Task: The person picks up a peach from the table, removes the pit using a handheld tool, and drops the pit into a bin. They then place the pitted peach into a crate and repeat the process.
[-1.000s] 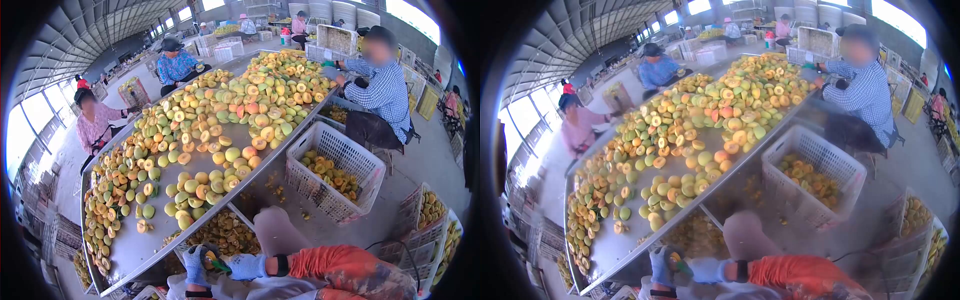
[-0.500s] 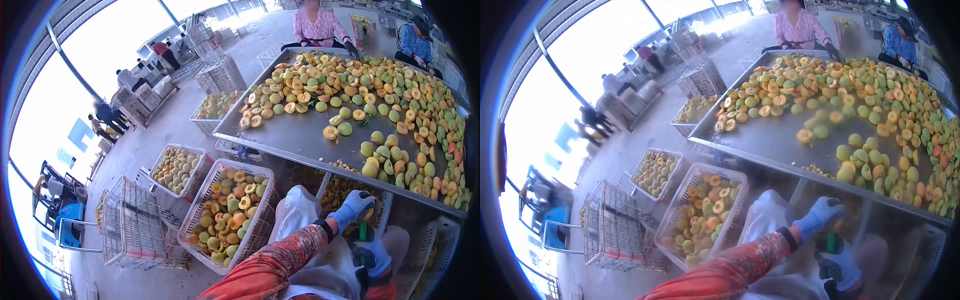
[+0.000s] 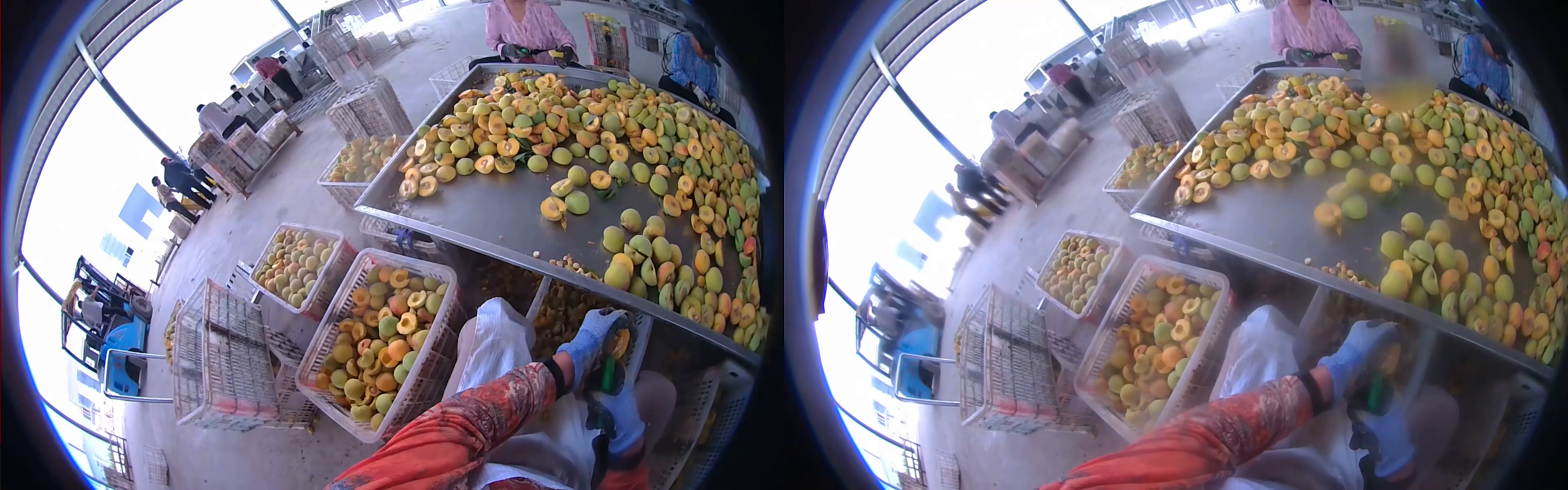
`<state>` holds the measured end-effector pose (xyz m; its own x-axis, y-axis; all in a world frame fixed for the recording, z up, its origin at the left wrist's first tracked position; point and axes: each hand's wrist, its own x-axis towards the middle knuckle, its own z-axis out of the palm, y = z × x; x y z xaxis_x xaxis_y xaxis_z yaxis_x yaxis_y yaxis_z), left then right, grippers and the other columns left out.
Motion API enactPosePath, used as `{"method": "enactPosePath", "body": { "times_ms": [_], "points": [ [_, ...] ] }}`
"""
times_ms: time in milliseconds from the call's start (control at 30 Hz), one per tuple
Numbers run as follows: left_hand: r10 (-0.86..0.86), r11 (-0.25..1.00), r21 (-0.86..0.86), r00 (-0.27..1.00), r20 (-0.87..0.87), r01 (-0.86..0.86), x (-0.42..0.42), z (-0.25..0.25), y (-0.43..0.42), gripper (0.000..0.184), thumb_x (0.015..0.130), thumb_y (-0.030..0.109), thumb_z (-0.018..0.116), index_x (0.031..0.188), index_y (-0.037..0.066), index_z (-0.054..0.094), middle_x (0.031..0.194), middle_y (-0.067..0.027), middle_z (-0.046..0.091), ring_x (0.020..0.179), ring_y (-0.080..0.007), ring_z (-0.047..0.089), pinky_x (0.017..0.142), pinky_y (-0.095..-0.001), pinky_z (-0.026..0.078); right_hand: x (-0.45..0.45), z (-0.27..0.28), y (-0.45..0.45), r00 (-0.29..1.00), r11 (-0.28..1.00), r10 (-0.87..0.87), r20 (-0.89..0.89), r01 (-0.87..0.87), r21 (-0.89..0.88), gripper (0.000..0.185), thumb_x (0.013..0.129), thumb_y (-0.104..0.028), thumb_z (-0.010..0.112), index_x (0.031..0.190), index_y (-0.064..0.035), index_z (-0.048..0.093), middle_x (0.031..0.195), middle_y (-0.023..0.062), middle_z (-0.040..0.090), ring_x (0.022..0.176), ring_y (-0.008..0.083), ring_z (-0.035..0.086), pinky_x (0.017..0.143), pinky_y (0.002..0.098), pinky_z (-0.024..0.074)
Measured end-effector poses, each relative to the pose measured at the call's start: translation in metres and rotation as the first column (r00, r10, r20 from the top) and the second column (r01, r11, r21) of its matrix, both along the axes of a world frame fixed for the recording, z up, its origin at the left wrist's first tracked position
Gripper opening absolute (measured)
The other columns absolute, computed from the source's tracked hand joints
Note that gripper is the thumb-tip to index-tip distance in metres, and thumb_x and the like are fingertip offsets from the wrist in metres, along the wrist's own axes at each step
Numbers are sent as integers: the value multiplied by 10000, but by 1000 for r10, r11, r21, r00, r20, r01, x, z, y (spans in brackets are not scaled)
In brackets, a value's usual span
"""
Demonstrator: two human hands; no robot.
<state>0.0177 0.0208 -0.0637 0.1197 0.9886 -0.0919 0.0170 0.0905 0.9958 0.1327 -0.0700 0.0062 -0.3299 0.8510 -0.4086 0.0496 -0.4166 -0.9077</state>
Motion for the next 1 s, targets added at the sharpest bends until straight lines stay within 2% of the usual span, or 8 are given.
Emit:
{"method": "enactPosePath", "body": {
  "times_ms": [100, 533, 600, 667, 700, 733, 900, 1000],
  "points": [
    [-16, 997, -74, 980, 197, 31, 3, 1, 11, 180, 773, 188, 618, 844, 25, 639, 733, -15, 580, 650, -115, 500, 617, -264, 418, 3, -1, 3, 999, 1000, 3, 39, -2, -16, 355, 706, -1, 630, 1024, -78, 495, 745, 25, 554, 486, 112, 518, 387, 236, 428],
    [13, 890, -418, 907, 421, 182, 8, 64, 14, 208, 771, 68, 581, 972, 33, 626, 905, -111, 615, 831, -187, 597, 705, -296, 489, 38, -9, 14, 942, 993, 58, 330, -87, 75, 415, 724, -73, 655, 1097, -51, 474, 811, 92, 573, 533, 185, 567, 490, 314, 470],
    [-190, 954, -144, 901, 390, 263, 2, 59, 10, 252, 787, 103, 588, 1025, 21, 595, 912, -87, 605, 833, -157, 589, 702, -287, 488, 44, -34, 23, 906, 974, 68, 419, -152, 171, 426, 702, -71, 658, 1090, -60, 482, 809, 103, 575, 517, 192, 577, 432, 307, 460],
    [-263, 931, 350, 856, 444, 104, 4, 41, 8, 198, 821, 211, 607, 931, 49, 578, 785, -74, 605, 637, -190, 600, 553, -303, 511, 54, -47, 28, 742, 448, -253, 620, -479, 755, 448, 700, -125, 669, 1113, -75, 503, 830, 159, 581, 577, 270, 588, 532, 364, 467],
    [84, 895, -382, 752, 654, 232, -2, 56, 13, 234, 822, 247, 625, 967, 73, 569, 822, -55, 595, 646, -177, 597, 564, -302, 512, 54, -43, 31, 658, 510, -199, 726, -563, 650, 461, 700, -151, 667, 1126, -72, 507, 832, 168, 584, 612, 294, 584, 563, 386, 460],
    [150, 844, -481, 755, 638, 238, -4, 64, 14, 237, 816, 250, 635, 977, 87, 572, 839, -41, 593, 657, -166, 593, 571, -296, 516, 58, -34, 36, 554, 580, -129, 822, -631, 516, 476, 701, -177, 665, 1138, -68, 511, 835, 176, 588, 647, 319, 581, 594, 408, 454],
    [235, 867, -486, 771, 592, 110, -51, 52, 35, 395, 872, 394, 528, 1065, 51, 560, 934, -72, 604, 743, -189, 609, 613, -330, 533, 65, -35, 48, 184, 468, -279, 943, -831, 301, 372, 766, -126, 512, 1131, -56, 526, 718, 92, 619, 630, 245, 612, 518, 373, 442],
    [390, 820, -568, 660, 643, 68, -85, 55, 23, 437, 870, 470, 495, 1079, 91, 556, 966, -85, 609, 805, -212, 597, 678, -390, 528, 47, -24, 43, 262, 559, -198, 945, -761, 328, 372, 772, -192, 561, 1113, -54, 510, 705, 127, 613, 635, 289, 613, 538, 401, 460]
  ]
}}
